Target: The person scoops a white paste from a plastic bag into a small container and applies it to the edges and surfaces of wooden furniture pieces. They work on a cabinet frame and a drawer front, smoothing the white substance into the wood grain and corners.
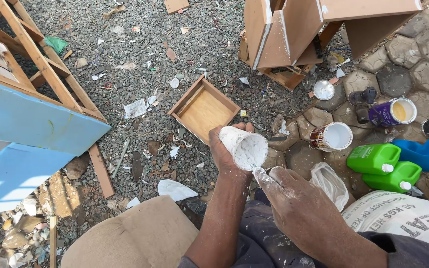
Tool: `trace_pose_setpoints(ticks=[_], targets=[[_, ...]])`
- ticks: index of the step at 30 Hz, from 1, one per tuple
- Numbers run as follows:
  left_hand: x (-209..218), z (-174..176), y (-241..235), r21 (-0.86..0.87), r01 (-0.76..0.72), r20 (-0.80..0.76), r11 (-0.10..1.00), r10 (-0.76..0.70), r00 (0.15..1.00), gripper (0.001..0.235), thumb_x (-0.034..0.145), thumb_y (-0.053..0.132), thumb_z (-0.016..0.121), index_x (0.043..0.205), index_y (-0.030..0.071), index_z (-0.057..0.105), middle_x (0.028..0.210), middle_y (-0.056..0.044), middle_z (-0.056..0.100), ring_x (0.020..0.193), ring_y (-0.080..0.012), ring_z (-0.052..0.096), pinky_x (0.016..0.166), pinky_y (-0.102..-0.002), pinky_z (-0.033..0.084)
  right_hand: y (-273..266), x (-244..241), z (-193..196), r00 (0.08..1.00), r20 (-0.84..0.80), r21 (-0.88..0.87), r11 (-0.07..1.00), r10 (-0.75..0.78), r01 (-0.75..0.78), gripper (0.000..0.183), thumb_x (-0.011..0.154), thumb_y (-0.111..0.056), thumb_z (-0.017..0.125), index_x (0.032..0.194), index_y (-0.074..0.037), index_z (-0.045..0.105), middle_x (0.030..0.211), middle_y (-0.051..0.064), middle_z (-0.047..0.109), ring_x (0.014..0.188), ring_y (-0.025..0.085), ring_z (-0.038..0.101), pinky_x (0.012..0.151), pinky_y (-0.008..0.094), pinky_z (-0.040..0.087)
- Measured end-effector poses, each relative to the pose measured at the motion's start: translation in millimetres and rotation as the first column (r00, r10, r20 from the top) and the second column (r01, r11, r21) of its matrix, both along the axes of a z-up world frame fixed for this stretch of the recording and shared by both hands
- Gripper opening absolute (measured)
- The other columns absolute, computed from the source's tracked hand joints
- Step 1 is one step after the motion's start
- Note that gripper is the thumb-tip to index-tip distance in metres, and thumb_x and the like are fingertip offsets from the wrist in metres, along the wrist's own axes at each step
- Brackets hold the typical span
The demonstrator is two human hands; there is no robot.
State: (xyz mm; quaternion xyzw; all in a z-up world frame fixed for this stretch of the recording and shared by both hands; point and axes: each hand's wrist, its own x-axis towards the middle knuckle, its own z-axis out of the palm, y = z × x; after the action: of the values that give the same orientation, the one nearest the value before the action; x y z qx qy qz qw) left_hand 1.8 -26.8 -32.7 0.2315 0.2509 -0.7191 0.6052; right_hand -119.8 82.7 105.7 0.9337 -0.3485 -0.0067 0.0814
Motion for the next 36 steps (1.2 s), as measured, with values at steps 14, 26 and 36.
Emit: trace_pose_setpoints(ticks=[14,26,36], targets=[[-30,6,11,0.011,0.202,0.016,0.979,-0.202,0.979,0.048,0.085,0.053,0.07,0.09,0.006,0.067,0.086,-0.011,0.071,0.084,-0.0314,0.071,0.075,-0.047,0.058,-14,-25,28,0.255,0.299,0.711,0.393,-0.919,0.583,0.014,0.093,-0.032,0.064,0.092,-0.018,0.068,0.076,-0.002,0.063,0.072,0.013,0.054,0.073,0.032,0.045],[-88,-6,38,0.039,0.539,0.062,0.841,-0.541,0.839,0.056,0.091,0.056,0.063,0.085,0.001,0.065,0.082,-0.021,0.071,0.075,-0.0341,0.071,0.072,-0.042,0.057,12,-78,-58,0.452,0.492,0.42,0.658,-0.744,0.624,0.021,0.092,-0.026,0.069,0.102,-0.008,0.063,0.079,0.014,0.066,0.077,0.038,0.065,0.068,0.051,0.049],[-167,-2,29,0.254,0.677,0.159,0.69,-0.721,0.675,0.056,0.089,0.056,0.068,0.095,0.001,0.065,0.085,-0.018,0.073,0.08,-0.0365,0.073,0.072,-0.048,0.059,33,-147,-29,0.311,0.7,0.395,0.711,-0.643,0.582,0.018,0.098,-0.011,0.063,0.083,-0.004,0.057,0.08,0.013,0.054,0.074,0.032,0.054,0.068,0.046,0.044]])
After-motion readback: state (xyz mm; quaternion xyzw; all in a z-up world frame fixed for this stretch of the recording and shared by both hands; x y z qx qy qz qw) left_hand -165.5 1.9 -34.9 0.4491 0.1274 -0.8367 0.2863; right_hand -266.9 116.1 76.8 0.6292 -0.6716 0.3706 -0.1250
